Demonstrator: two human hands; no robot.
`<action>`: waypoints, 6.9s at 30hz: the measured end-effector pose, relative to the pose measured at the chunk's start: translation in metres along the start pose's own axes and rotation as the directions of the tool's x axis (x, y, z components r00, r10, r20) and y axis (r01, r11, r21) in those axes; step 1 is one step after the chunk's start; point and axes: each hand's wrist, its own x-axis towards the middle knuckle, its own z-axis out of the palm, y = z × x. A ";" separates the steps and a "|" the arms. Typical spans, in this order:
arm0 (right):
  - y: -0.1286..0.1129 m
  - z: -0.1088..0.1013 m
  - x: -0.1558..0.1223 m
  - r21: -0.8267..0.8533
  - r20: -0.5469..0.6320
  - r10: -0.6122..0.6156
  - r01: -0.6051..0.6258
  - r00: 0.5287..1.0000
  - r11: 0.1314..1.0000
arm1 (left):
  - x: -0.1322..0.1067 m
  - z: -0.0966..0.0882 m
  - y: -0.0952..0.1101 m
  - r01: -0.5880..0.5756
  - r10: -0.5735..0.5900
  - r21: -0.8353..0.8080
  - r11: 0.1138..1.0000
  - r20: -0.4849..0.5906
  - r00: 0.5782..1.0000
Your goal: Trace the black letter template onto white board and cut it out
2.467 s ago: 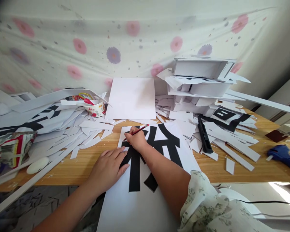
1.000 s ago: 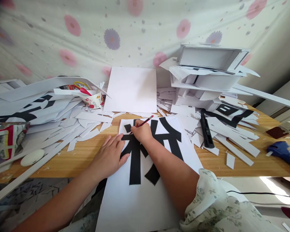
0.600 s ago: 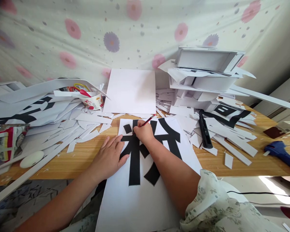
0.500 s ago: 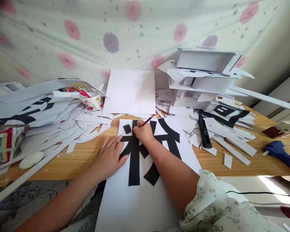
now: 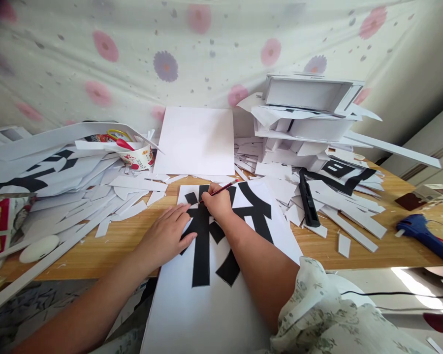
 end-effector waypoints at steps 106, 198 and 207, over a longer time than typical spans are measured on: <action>-0.009 0.012 0.011 -0.049 0.233 -0.072 0.086 0.970 0.995 | 0.002 0.026 0.001 -0.109 0.111 0.026 0.994 -0.102 0.989; -0.007 0.027 0.031 0.084 0.333 -0.039 0.011 0.942 0.996 | 0.000 0.026 0.003 -0.098 0.096 -0.026 0.995 -0.087 0.992; -0.006 0.027 0.032 0.150 0.344 -0.057 0.006 0.937 0.989 | 0.000 0.027 0.002 -0.087 0.085 -0.026 0.996 -0.082 0.993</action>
